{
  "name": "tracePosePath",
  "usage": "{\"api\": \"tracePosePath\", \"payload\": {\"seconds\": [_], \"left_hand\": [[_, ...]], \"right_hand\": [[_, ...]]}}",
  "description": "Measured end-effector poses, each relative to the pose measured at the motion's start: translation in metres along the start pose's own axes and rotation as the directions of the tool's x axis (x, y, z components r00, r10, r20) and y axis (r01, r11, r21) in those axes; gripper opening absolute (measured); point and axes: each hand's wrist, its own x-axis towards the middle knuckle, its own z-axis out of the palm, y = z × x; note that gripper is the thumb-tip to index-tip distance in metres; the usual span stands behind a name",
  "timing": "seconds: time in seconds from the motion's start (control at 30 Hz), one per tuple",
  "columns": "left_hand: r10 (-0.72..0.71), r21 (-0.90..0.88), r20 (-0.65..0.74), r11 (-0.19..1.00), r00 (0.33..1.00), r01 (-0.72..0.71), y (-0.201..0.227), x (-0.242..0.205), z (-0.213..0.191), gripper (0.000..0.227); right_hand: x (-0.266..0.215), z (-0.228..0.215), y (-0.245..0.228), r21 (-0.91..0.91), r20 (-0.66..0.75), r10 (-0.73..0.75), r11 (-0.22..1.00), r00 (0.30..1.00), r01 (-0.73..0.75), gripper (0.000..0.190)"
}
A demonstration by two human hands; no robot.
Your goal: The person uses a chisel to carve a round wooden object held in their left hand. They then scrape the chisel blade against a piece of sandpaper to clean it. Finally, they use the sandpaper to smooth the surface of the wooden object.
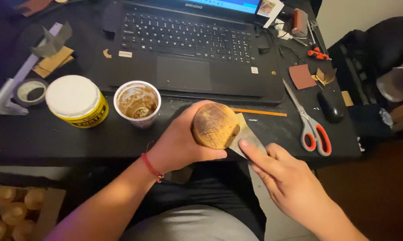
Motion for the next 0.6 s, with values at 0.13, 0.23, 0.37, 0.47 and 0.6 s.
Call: {"api": "tracePosePath", "payload": {"seconds": [0.13, 0.23, 0.37, 0.47, 0.6], "left_hand": [[0.028, 0.026, 0.013, 0.999, 1.0, -0.028, 0.001, 0.003, -0.003, 0.081], [0.083, 0.009, 0.046, 0.996, 0.996, -0.083, 0.002, 0.004, -0.007, 0.078], [0.139, 0.03, 0.04, 0.99, 0.989, -0.14, -0.008, 0.003, -0.008, 0.085], [0.164, 0.042, 0.03, 0.985, 0.986, -0.165, -0.015, 0.005, -0.005, 0.088], [0.131, 0.054, 0.047, 0.99, 0.99, -0.133, -0.015, 0.005, -0.006, 0.09]], "right_hand": [[0.015, -0.002, 0.0, -0.078, 0.087, -0.053, 0.995, 0.995, 0.06, 0.055], [0.018, -0.002, 0.003, -0.108, 0.125, -0.067, 0.991, 0.99, 0.081, 0.056], [0.02, 0.001, 0.009, -0.104, 0.124, -0.103, 0.988, 0.987, 0.116, 0.057], [0.023, -0.005, 0.006, -0.143, 0.139, -0.113, 0.981, 0.984, 0.133, 0.053], [0.024, -0.012, 0.007, -0.258, 0.196, -0.087, 0.956, 0.977, 0.137, 0.059]]}}
